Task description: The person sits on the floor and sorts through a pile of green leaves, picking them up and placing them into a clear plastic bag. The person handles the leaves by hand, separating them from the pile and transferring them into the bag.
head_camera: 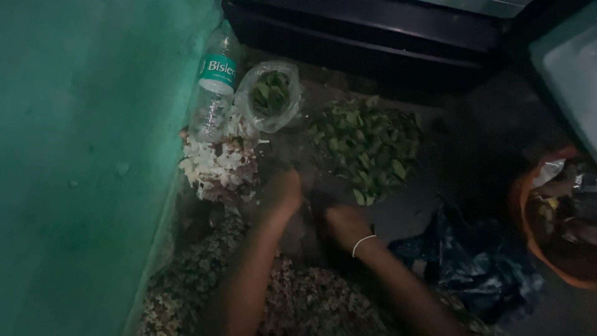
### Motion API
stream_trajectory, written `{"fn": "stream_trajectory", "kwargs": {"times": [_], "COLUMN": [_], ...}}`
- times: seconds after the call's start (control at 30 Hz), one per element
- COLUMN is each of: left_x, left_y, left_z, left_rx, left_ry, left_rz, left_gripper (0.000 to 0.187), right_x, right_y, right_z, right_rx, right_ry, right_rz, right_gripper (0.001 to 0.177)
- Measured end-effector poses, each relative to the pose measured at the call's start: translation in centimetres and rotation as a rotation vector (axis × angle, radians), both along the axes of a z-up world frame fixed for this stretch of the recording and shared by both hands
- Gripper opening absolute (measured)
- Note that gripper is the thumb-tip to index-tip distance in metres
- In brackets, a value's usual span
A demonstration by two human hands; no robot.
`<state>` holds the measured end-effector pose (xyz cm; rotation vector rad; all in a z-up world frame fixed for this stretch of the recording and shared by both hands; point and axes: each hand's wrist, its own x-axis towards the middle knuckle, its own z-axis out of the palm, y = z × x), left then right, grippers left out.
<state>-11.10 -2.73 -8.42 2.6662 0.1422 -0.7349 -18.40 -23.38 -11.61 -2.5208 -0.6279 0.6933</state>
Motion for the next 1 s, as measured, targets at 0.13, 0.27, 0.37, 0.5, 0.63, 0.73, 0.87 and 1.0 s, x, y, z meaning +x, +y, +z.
{"fn": "stream_trajectory", "kwargs": {"times": [0.13,0.27,0.37,0.5,0.63,0.73,0.87,1.0], "left_x": [-0.5,-1.1,-0.6,-0.4,-0.3,-0.4,-0.1,1.4], "left_y": [-0.3,-0.2,0.2,0.5,0.1,0.3,0.5,0.7], "left_z": [-0.9,-2.3,-2.6,-1.2,-0.8,-1.3,-1.7,-0.1], "left_rx": [0.027,0.026,0.0,-0.042,-0.043,-0.087,-0.088,-0.155], "left_ry": [0.017,-0.126,-0.066,-0.01,0.014,0.009,-0.078,-0.152], "left_rz": [-0.06,-0.047,-0.022,0.009,0.022,-0.037,-0.18,-0.033], "left_gripper": [0.018,0.01,0.016,0.016,0.019,0.021,0.033,0.034], "right_x": [0.8,2.9,5.5,6.3,5.8,5.2,4.0,-0.8], "right_y": [1.0,0.4,-3.0,-4.4,-2.9,-2.8,-0.2,4.3], "right_z": [2.4,3.7,5.9,9.6,10.0,8.4,5.5,3.3], "right_rx": [-0.106,0.068,0.662,0.809,1.079,1.102,0.635,0.586], "right_ry": [0.137,0.312,0.152,0.585,0.668,0.691,0.428,-0.025], "right_rz": [0.04,-0.028,-0.046,-0.747,-0.904,-0.903,-0.796,-0.151], "right_gripper": [0.016,0.015,0.011,0.002,0.003,0.026,0.042,0.022]}}
